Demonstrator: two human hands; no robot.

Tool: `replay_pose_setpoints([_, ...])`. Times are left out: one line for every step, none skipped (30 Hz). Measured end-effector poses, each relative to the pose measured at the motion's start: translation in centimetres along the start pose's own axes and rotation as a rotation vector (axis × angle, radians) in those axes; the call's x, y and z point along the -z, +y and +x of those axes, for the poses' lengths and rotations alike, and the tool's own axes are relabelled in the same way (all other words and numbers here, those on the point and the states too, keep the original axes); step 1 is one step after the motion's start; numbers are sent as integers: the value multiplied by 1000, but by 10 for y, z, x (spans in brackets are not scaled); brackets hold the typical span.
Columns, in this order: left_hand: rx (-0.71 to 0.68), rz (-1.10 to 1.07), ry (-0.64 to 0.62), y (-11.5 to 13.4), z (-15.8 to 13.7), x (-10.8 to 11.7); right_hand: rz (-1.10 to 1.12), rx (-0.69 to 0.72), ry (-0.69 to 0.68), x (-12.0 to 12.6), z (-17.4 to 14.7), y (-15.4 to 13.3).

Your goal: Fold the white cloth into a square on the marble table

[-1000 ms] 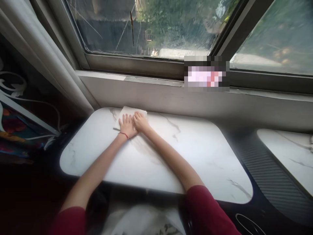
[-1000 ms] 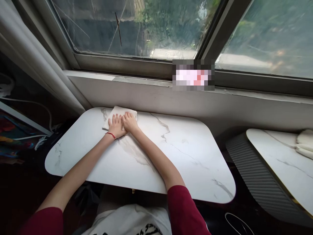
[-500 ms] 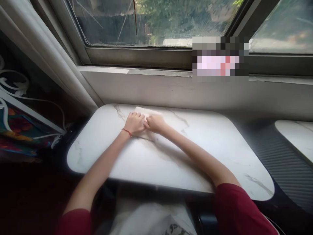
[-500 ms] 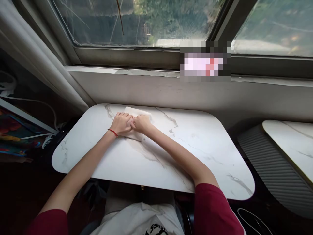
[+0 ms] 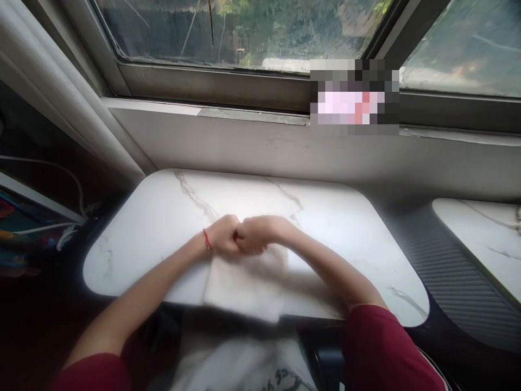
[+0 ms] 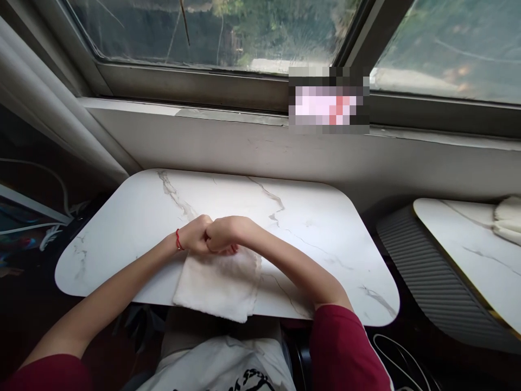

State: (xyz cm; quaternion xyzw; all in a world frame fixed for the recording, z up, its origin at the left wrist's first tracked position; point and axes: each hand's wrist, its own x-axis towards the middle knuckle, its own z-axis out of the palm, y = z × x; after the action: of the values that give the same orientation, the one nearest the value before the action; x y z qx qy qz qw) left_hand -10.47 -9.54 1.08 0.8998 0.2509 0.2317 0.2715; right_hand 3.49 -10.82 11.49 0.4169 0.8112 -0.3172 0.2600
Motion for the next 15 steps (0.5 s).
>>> replay_pose_setpoints([17, 38, 7, -2, 0, 1, -1, -13, 40, 1, 2, 1])
replay_pose_setpoints([39, 97, 14, -5, 1, 3, -4, -29, 79, 3, 4, 3])
replay_pose_setpoints([66, 170, 24, -9, 1, 4, -9, -42, 111, 4, 7, 4])
replay_pose_setpoints([100, 248, 41, -12, 1, 5, -18, -52, 139, 6, 9, 5])
replay_pose_setpoints([135, 322, 63, -15, 1, 7, -34, -61, 170, 7, 11, 7])
replay_pose_setpoints([168, 386, 84, -17, 1, 8, -54, -67, 202, 9, 13, 9])
replay_pose_setpoints([197, 440, 102, -19, 1, 9, -75, -72, 239, 10, 14, 11])
replay_pose_setpoints([218, 481, 116, -19, 1, 10, -95, -79, 280, 11, 16, 13])
replay_pose_setpoints([232, 511, 126, -19, 1, 11, -110, -89, 321, 11, 17, 16])
replay_pose_setpoints([244, 532, 135, -19, 1, 12, -118, -97, 360, 11, 19, 19])
replay_pose_setpoints([254, 545, 147, -18, 1, 12, -123, -97, 389, 11, 21, 22])
replay_pose_setpoints([263, 551, 160, -17, 1, 13, -131, -87, 411, 11, 24, 26])
replay_pose_setpoints([265, 549, 171, -16, 2, 14, -143, -69, 431, 11, 28, 31])
replay_pose_setpoints([259, 543, 176, -16, 2, 15, -159, -51, 458, 11, 33, 36])
replay_pose_setpoints([250, 536, 179, -16, 2, 16, -174, -34, 488, 12, 38, 41])
